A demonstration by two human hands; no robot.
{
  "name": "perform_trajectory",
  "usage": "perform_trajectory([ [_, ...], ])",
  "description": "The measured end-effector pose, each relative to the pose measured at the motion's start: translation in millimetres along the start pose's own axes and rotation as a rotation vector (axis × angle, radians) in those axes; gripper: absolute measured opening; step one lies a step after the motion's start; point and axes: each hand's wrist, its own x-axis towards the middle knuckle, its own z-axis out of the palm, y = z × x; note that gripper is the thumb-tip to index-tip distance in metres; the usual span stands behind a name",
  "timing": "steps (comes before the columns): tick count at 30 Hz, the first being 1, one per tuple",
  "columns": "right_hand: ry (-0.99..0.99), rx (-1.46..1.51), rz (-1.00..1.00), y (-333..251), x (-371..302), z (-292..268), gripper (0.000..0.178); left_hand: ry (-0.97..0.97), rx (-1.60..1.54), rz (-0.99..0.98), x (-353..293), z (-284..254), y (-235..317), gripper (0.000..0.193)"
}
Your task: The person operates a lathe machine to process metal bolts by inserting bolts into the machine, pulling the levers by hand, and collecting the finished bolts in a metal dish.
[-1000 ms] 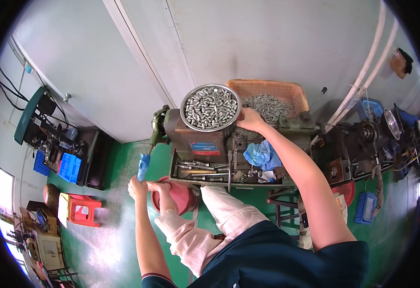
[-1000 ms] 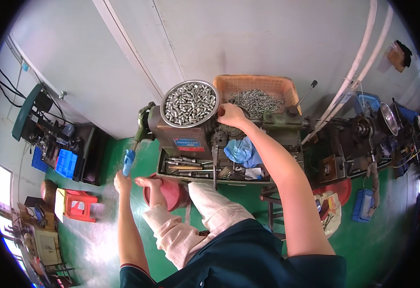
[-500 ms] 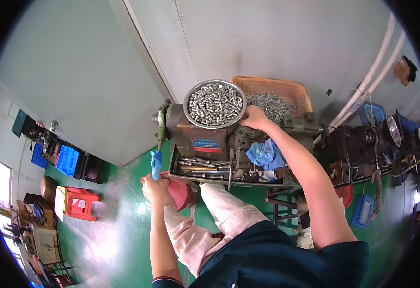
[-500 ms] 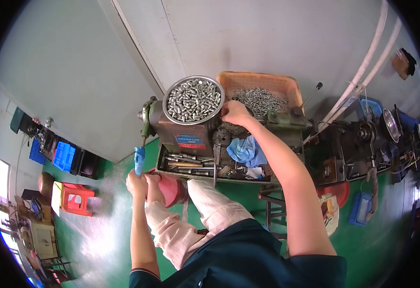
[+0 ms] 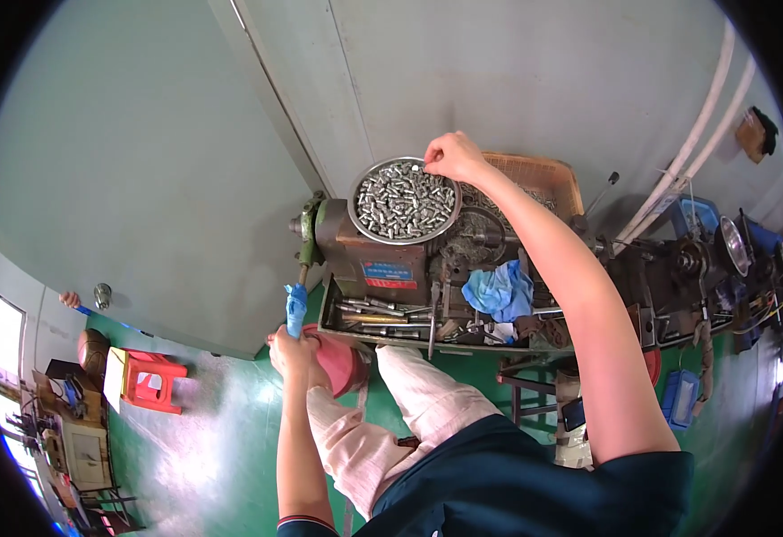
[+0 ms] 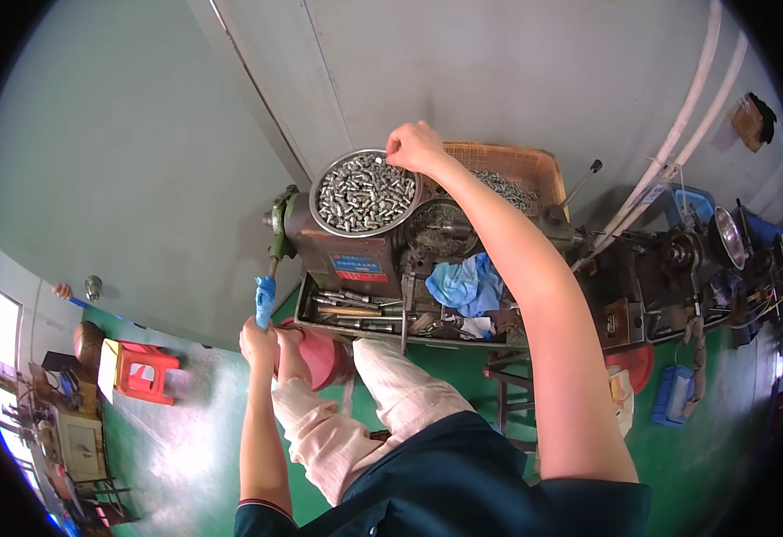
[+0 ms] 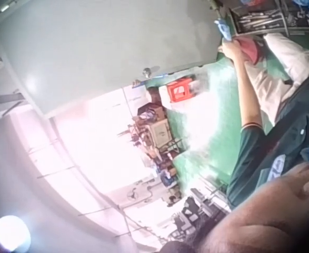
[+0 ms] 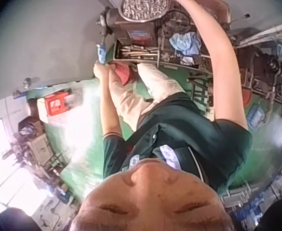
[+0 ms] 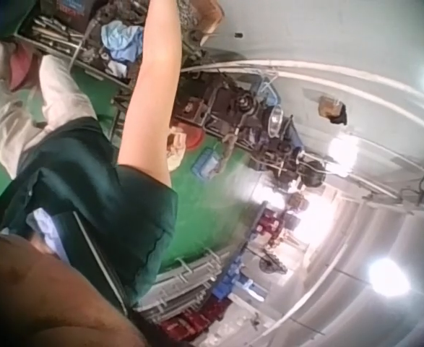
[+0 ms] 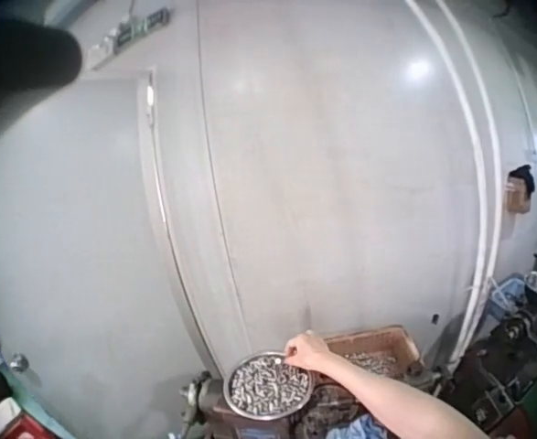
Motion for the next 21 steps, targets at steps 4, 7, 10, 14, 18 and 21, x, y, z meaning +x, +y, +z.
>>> perform_trajectory([
  [4,-0.122,-0.089,0.038,-6,10,-2,0.016,-0.027,-0.012,-0.042,0,-3,4,0.021],
  [7,-0.152,-0.081,0.004,-4,14,-3,0.017,-0.01,-0.003,-0.027,1,0,1,0.021],
  [10,-0.154,0.042,-0.064,5,13,-5,0.017,-0.012,-0.02,-0.006,-1,-2,4,0.017],
  [14,-0.075,0.268,-0.064,22,7,-14,0.018,-0.018,-0.023,-0.008,0,-1,3,0.016],
  [18,0.06,0.289,0.069,40,-23,-15,0.018,-0.015,-0.022,-0.012,1,-2,0,0.018],
  [21,0.028,0.307,0.082,73,-43,20,0.018,-0.029,-0.033,-0.015,1,-2,3,0.02],
])
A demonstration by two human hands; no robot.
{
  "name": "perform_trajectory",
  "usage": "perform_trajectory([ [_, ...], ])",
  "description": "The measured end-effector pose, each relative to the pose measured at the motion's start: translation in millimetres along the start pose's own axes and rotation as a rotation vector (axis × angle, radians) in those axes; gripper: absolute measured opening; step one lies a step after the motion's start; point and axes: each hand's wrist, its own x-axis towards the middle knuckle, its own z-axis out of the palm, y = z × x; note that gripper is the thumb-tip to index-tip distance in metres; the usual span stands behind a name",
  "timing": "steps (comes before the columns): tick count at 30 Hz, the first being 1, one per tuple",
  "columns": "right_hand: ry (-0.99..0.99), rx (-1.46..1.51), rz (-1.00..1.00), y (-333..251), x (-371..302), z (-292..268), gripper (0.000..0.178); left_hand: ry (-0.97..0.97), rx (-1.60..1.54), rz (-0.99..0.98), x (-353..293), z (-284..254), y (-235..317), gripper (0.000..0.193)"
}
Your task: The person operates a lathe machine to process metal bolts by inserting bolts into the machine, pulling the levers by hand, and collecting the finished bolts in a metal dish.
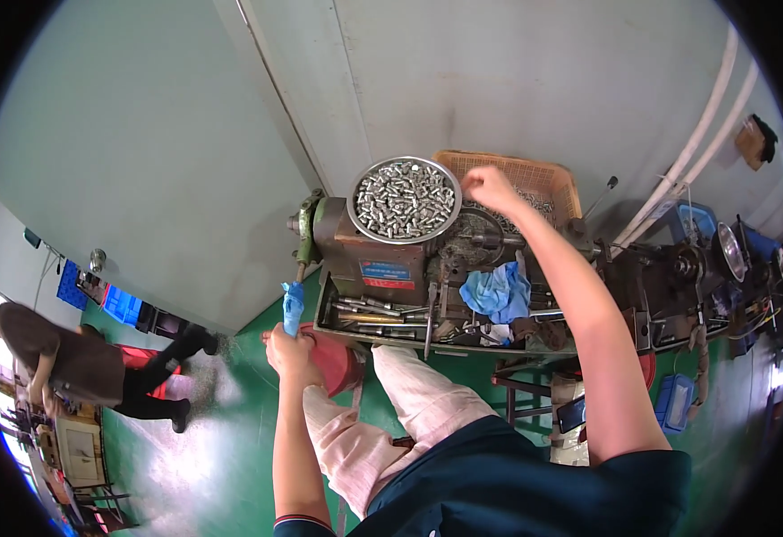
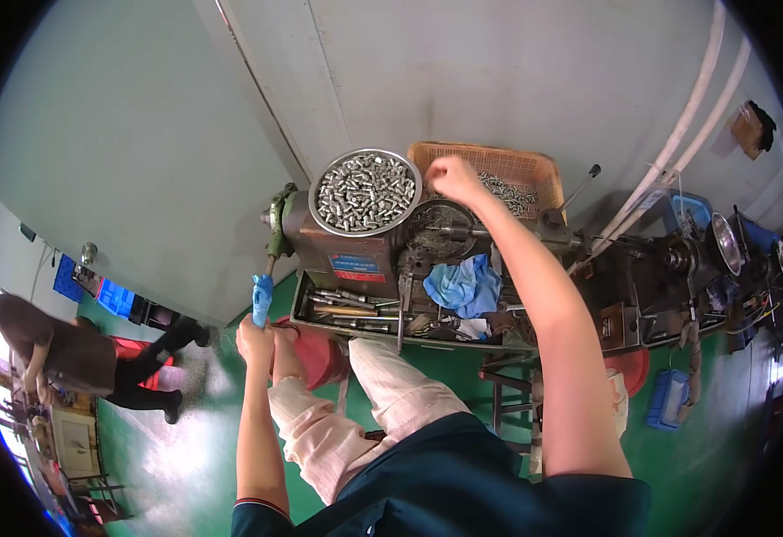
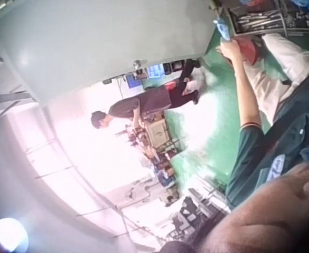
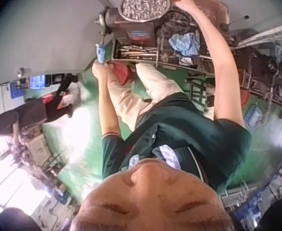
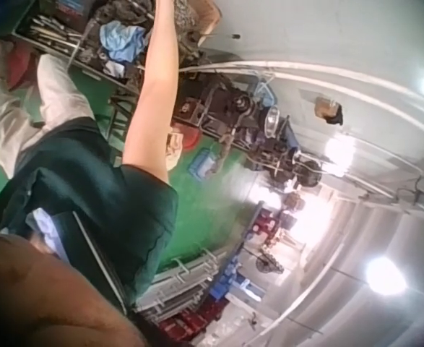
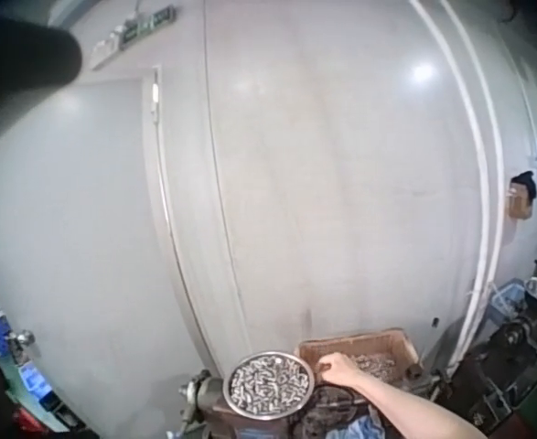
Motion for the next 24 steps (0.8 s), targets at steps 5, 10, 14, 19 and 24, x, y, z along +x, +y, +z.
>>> perform_trajectory([
  [5,-0.09,0.137,0.085,48,-18,56,0.021,0.004,0.027,0.004,1,3,-1,0.016],
  [10,-0.148,-0.075,0.126,7,-35,48,0.018,0.022,0.028,0.0,1,5,-6,0.017],
  [14,-0.169,-0.089,0.143,7,-36,47,0.018,-0.002,-0.007,0.001,-1,0,-1,0.017],
  [19,-0.158,-0.058,0.145,7,-35,48,0.018,-0.008,-0.009,-0.004,-2,-2,0,0.02],
  [24,-0.145,-0.098,0.17,-4,-38,47,0.018,-0.021,0.016,0.001,0,-1,1,0.018],
])
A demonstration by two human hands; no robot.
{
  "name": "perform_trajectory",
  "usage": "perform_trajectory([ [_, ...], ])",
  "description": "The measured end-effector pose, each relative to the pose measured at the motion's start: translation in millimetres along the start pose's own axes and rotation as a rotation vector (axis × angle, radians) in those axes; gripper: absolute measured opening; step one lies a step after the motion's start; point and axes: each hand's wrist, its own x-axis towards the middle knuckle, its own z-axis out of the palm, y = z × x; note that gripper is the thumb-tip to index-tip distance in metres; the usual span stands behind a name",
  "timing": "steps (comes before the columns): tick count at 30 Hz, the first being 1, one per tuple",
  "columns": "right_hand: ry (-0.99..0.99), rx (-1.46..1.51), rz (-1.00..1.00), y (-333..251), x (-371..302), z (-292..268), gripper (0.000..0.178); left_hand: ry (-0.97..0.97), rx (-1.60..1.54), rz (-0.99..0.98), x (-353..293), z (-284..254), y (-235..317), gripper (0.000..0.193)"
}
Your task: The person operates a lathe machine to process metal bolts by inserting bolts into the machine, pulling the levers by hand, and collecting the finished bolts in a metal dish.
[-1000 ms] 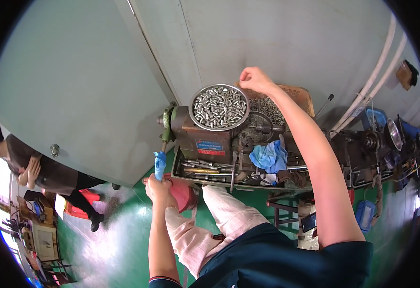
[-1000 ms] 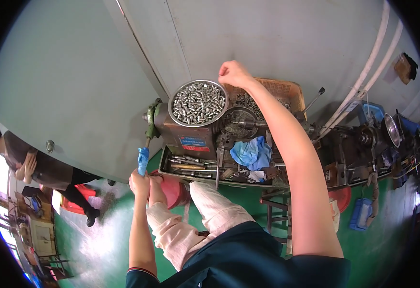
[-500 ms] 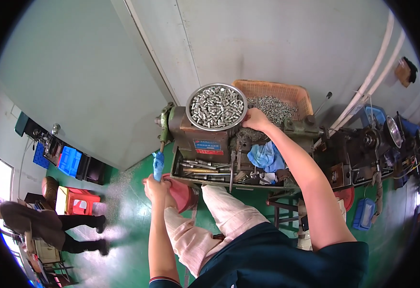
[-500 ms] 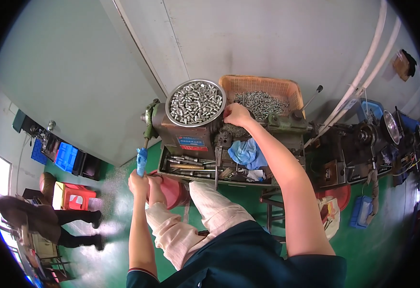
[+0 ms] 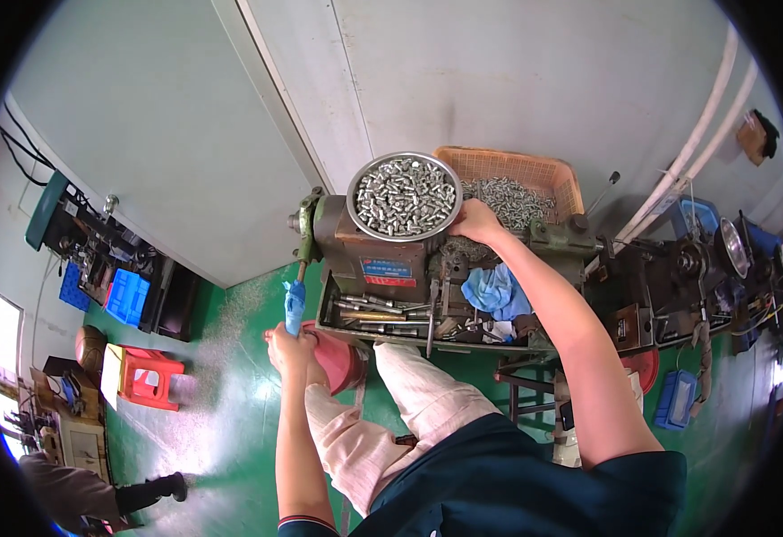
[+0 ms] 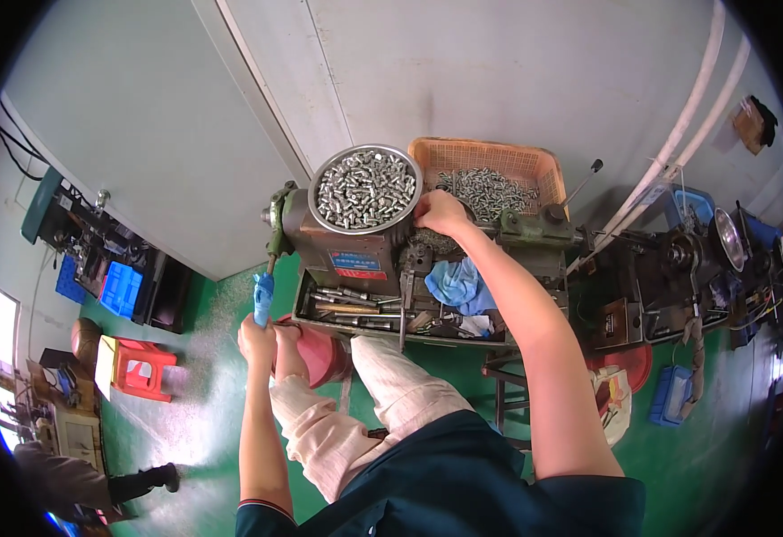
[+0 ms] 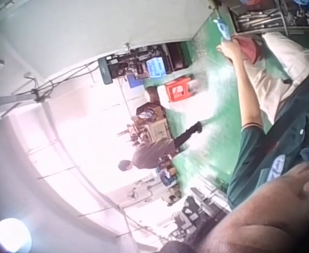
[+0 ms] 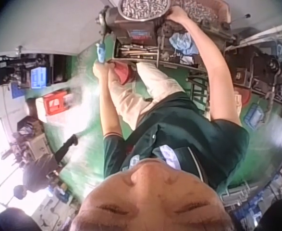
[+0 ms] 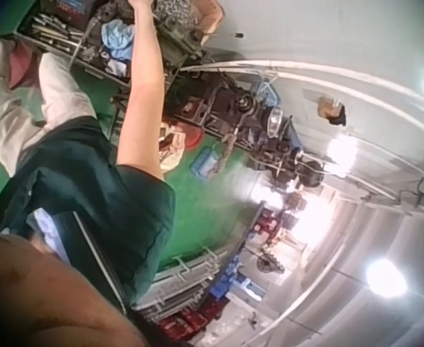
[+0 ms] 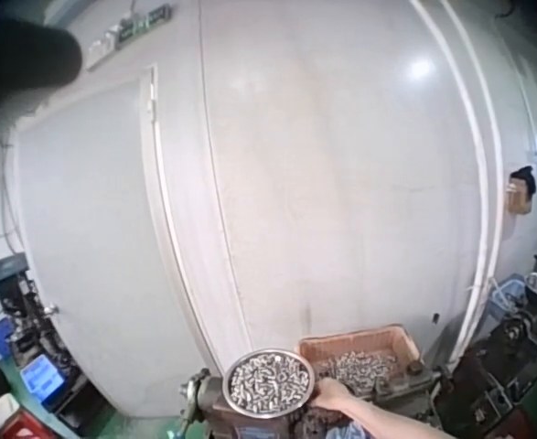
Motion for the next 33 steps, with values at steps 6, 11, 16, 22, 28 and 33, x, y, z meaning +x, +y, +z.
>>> perform_trajectory([
  [6,-0.011,0.065,-0.037,5,6,5,0.018,0.028,0.143,0.03,31,-12,-25,0.014],
  [11,0.092,-0.201,-0.01,7,14,-28,0.015,0.0,0.241,0.029,61,-10,-52,0.015],
  [16,0.233,-0.52,0.224,53,12,-96,0.016,-0.011,0.24,-0.003,67,-8,-52,0.016],
  [22,0.334,-0.923,0.536,109,-53,-174,0.037,0.004,0.219,-0.007,65,-9,-51,0.016],
  [28,0.671,-0.91,0.234,162,-143,-185,0.038,0.007,0.196,0.018,66,-8,-56,0.015],
  [33,0.553,-0.922,0.326,130,-192,-183,0.044,0.023,0.199,0.04,65,-6,-57,0.014],
])
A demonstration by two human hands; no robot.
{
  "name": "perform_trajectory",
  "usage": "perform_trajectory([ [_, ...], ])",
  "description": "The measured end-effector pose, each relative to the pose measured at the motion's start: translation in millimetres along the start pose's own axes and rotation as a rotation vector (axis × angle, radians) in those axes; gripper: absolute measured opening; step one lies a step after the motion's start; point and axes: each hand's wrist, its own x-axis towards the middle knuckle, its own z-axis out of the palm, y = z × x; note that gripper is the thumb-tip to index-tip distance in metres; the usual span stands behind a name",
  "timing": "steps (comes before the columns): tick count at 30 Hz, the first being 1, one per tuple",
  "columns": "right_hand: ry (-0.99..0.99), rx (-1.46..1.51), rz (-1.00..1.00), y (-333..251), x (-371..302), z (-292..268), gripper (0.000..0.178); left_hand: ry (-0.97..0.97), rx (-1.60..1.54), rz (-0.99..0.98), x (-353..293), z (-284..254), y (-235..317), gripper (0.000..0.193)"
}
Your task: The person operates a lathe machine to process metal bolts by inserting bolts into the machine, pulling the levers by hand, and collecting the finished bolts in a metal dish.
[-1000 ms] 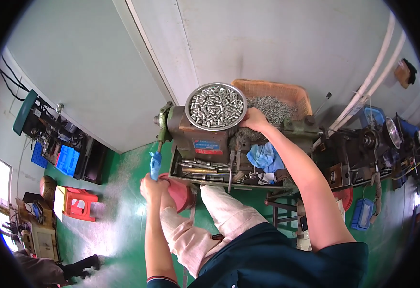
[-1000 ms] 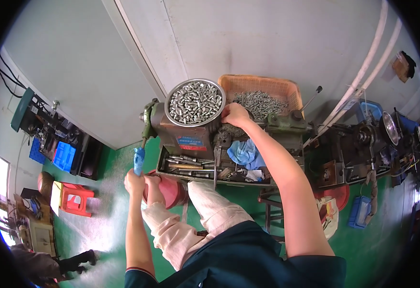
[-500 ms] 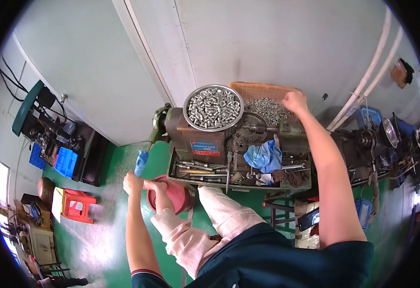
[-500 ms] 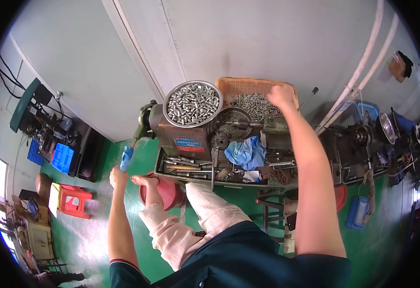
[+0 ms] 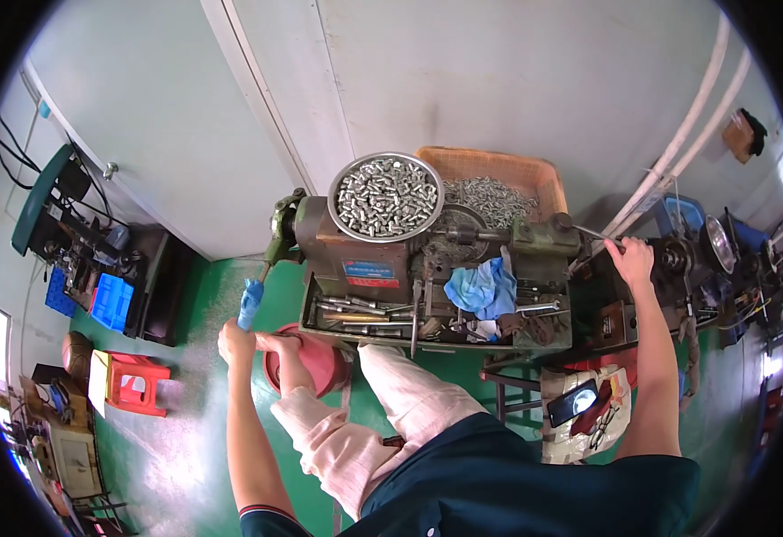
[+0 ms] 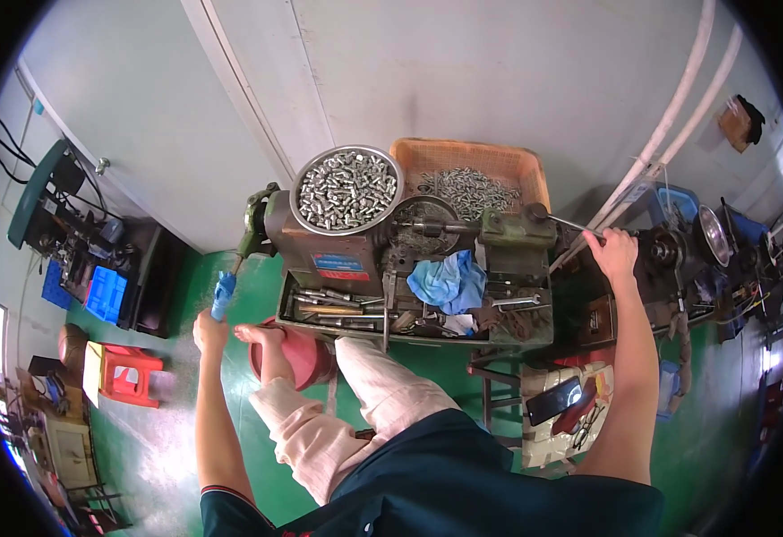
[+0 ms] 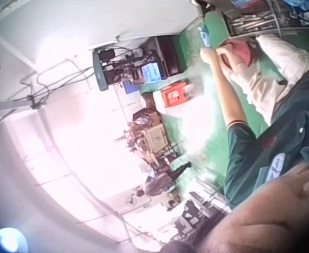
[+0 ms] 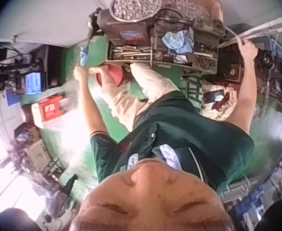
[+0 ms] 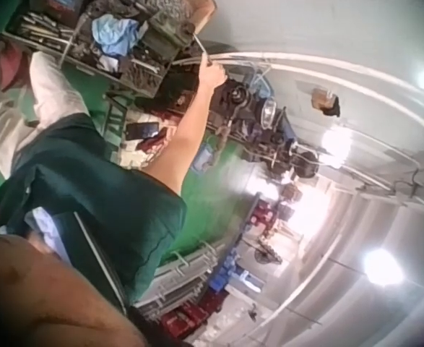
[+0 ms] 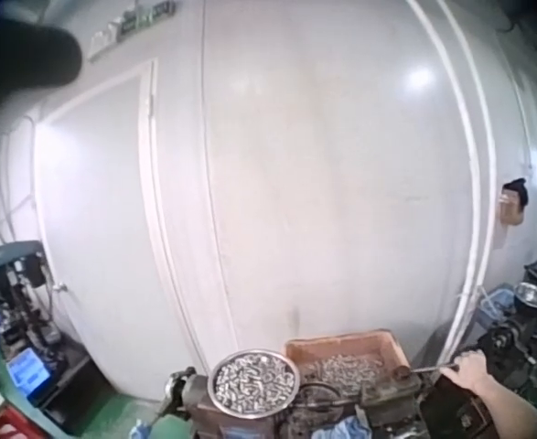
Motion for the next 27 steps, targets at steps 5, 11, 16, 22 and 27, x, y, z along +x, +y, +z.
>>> perform_trajectory([
  [5,0.015,0.011,-0.008,0,-9,0,0.051,0.004,-0.025,0.023,-1,-1,1,0.014],
  [11,0.037,-0.016,0.01,-3,-12,-1,0.051,0.037,-0.039,0.039,-1,0,2,0.014],
  [16,-0.019,-0.034,0.054,-8,-13,-7,0.052,0.034,-0.024,0.042,-4,-4,7,0.014],
  [22,-0.069,-0.044,0.101,-11,-15,-9,0.055,0.014,-0.028,0.051,-4,-6,9,0.013],
  [27,-0.082,-0.053,0.128,-16,-17,-12,0.055,0.011,-0.025,0.061,-2,-3,6,0.014],
])
